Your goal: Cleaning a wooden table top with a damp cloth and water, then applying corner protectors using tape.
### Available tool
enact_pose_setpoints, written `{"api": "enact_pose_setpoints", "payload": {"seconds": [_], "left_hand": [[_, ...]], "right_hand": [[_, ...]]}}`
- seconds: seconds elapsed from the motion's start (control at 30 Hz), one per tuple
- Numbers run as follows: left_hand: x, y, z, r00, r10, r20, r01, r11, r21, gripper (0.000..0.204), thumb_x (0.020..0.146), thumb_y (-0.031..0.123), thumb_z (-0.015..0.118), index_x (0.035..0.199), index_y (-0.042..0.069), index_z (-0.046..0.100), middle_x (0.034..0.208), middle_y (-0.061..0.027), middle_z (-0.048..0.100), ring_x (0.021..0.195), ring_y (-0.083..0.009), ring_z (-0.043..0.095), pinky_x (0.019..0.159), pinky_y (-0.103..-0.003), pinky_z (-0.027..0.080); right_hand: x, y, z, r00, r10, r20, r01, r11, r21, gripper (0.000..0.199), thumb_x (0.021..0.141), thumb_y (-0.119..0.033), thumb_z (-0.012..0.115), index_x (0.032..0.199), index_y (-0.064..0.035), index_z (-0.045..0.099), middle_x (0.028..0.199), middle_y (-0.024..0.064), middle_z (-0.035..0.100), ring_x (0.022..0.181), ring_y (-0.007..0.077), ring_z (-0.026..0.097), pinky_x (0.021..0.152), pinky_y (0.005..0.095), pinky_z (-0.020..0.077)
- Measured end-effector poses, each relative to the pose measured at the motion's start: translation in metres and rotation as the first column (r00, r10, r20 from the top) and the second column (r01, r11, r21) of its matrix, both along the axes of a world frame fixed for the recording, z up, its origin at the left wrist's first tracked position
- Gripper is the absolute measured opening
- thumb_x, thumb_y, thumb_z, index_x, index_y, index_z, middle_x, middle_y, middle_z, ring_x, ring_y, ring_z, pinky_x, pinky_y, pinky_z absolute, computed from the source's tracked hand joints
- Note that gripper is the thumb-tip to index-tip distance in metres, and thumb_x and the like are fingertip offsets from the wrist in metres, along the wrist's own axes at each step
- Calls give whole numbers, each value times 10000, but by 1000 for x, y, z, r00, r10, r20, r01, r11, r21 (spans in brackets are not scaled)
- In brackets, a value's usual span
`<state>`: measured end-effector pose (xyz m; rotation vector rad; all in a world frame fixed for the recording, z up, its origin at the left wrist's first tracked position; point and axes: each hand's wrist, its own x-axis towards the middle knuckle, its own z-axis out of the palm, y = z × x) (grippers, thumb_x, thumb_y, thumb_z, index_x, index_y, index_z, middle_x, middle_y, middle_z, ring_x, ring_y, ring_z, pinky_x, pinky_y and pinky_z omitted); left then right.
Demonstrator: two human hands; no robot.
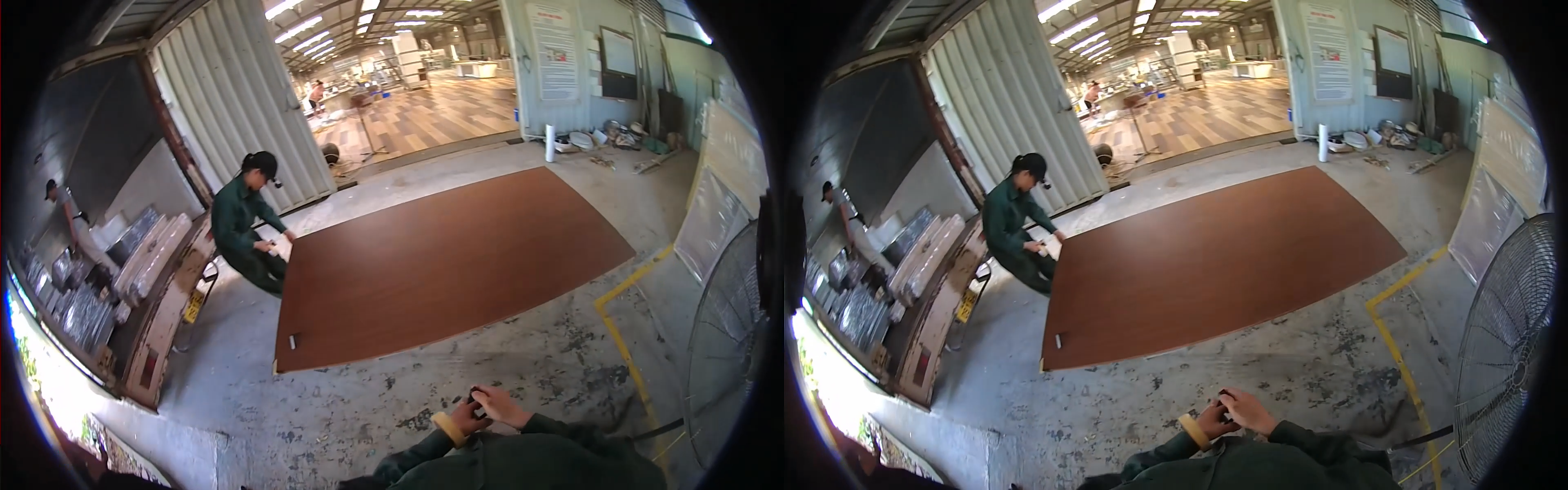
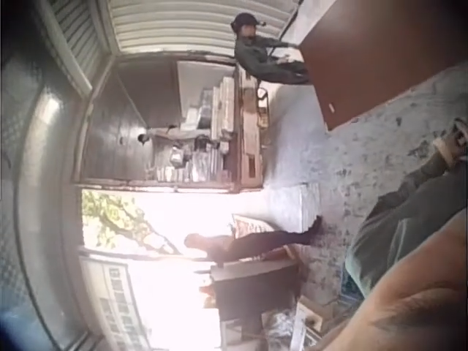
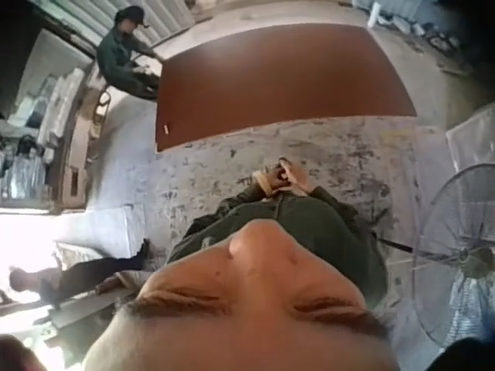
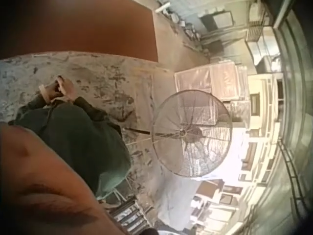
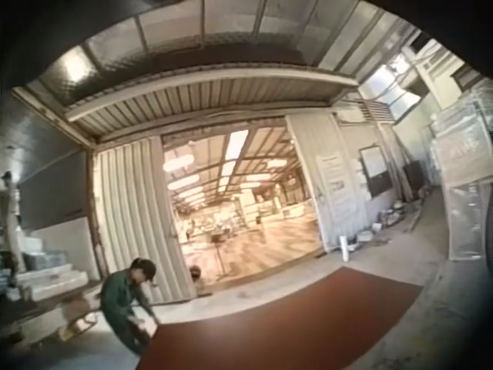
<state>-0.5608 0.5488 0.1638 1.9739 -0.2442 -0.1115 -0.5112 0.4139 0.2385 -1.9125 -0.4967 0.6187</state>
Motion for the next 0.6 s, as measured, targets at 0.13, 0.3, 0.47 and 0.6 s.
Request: {"api": "enact_pose_setpoints", "payload": {"seconds": [0.13,0.3,0.47,0.6], "left_hand": [[102,-39,-23,990,-129,58,128,992,18,359,675,269,674,940,42,593,946,-153,570,905,-308,524,768,-384,427],[196,-63,-18,923,-341,-177,310,933,-181,419,756,135,618,1137,36,476,1116,-145,520,1038,-285,495,845,-390,410],[296,-68,-21,821,-495,-285,406,857,-318,492,850,68,514,1302,38,321,1241,-118,457,1143,-244,444,900,-370,403],[387,-89,-8,781,-604,-160,550,786,-283,352,823,157,520,1156,49,502,1131,-160,540,1054,-307,496,853,-386,407]], "right_hand": [[70,-32,-6,977,-184,112,190,980,-49,368,872,-287,442,1069,11,527,883,155,601,792,295,569,700,396,434],[155,-53,-38,875,-485,6,482,871,93,359,793,-249,584,1036,16,562,863,158,614,750,239,595,664,344,466],[228,-51,-31,728,-684,-38,682,719,132,552,735,-231,655,1178,30,453,832,114,589,762,191,580,665,314,464],[282,-68,-17,608,-753,-253,794,576,193,361,779,-210,611,1039,33,550,847,111,566,839,205,553,718,324,438]]}}
